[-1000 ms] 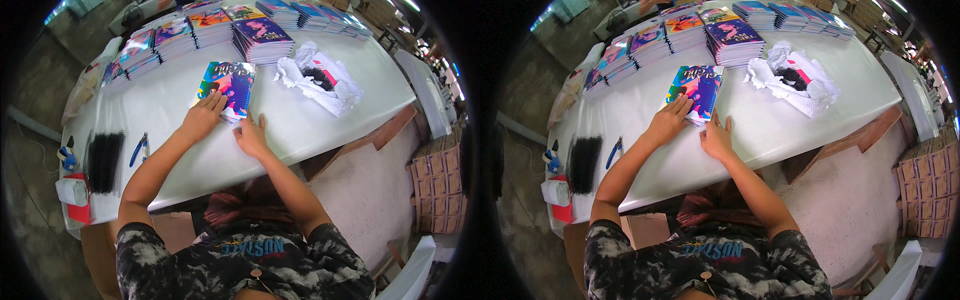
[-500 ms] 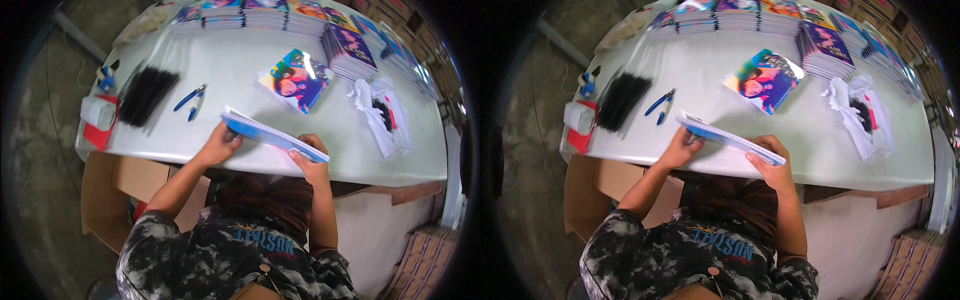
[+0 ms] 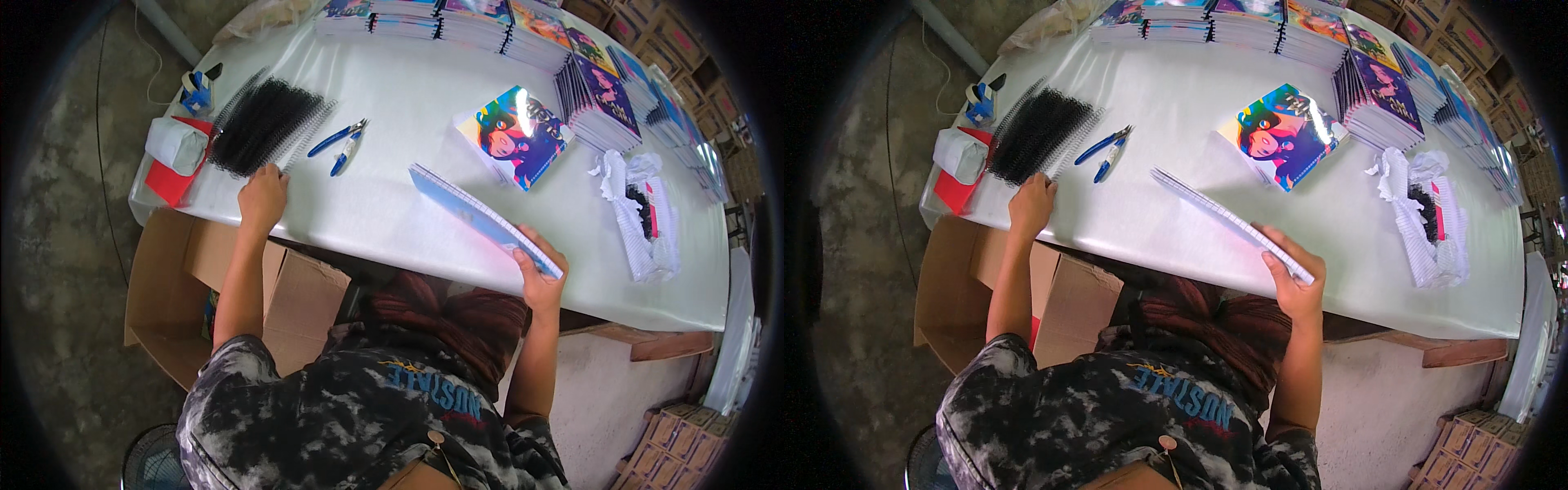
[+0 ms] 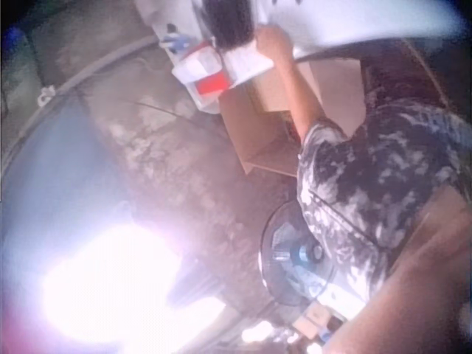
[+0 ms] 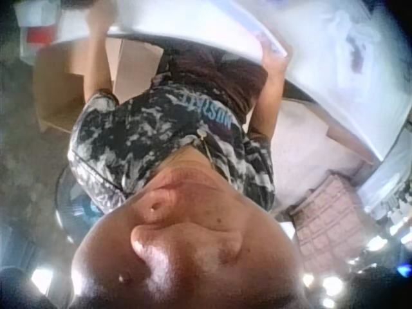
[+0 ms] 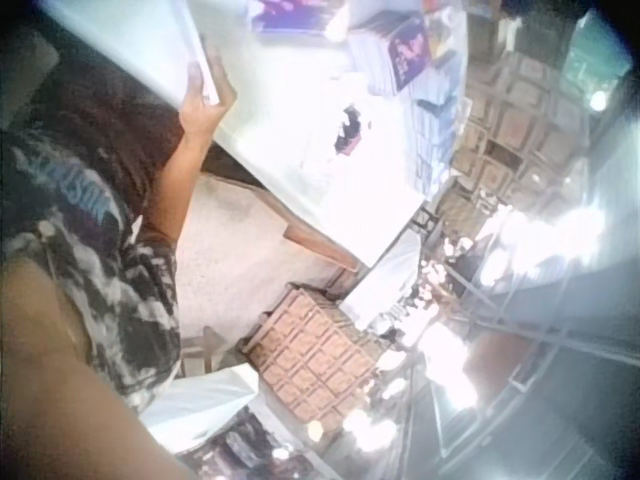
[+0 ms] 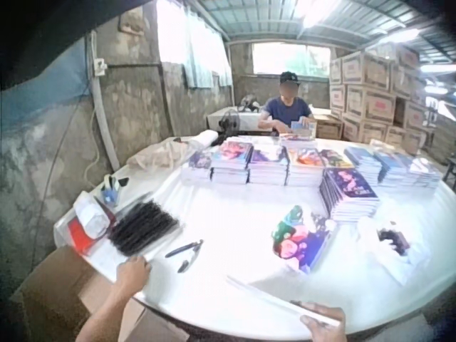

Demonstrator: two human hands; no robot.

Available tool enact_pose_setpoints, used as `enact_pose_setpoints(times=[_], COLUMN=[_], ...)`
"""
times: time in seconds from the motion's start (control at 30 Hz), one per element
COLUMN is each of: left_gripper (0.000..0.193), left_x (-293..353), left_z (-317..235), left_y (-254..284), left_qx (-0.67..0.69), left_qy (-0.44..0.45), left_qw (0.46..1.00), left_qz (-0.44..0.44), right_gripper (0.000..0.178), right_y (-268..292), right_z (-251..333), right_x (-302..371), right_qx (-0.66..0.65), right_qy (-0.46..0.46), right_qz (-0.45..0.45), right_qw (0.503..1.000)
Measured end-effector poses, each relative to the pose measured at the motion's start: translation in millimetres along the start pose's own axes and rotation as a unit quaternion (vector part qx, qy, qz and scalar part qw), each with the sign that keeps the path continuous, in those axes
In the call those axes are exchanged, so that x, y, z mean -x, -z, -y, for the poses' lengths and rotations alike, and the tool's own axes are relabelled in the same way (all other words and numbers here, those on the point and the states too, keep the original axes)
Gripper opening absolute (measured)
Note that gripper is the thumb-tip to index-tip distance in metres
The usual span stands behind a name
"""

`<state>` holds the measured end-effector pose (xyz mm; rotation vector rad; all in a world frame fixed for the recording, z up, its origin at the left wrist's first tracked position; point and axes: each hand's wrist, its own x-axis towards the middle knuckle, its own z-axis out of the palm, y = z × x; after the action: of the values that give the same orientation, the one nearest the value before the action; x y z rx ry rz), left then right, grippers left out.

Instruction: The person inserts spiral wire bindings into spiral-bound notebooks, then uses pliers to crimp the ends of the wires to secure them. They repeat this process on several notebooks and place the finished items into a cardboard box.

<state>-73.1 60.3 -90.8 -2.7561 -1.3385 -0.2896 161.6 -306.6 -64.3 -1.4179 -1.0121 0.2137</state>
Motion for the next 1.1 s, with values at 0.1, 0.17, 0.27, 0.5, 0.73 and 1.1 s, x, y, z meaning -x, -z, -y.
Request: enact_pose_setpoints(times=[0.1, 0.17, 0.27, 0.5, 0.73, 1.1], left_gripper=[0.024, 0.021, 0.023, 0.029, 0.040, 0.040], left_x=[-3, -7, -14, -27, -24, -37], left_z=[-11, -17, -38, -116, -166, -183], left_y=[8, 26, 58, 93, 65, 66], left_qx=[0.285, 0.546, 0.786, 0.691, 0.569, 0.509], left_qy=[0.036, 0.027, -0.038, -0.153, -0.230, -0.234], left_qw=[0.946, 0.826, 0.617, 0.698, 0.765, 0.798], left_qz=[-0.149, -0.137, -0.015, -0.105, 0.197, 0.223], right_gripper=[0.027, 0.029, 0.028, 0.028, 0.029, 0.026], right_y=[-3, 8, 17, 25, 27, 27], right_z=[0, -9, -9, -14, -15, -10], right_x=[-6, -5, -13, -17, -14, -11], right_qx=[-0.014, 0.046, -0.005, -0.044, -0.057, -0.047], right_qy=[-0.028, -0.047, -0.064, -0.057, -0.065, -0.038], right_qz=[-0.047, -0.042, -0.067, -0.080, -0.076, -0.067], right_qw=[0.998, 0.997, 0.996, 0.994, 0.993, 0.996])
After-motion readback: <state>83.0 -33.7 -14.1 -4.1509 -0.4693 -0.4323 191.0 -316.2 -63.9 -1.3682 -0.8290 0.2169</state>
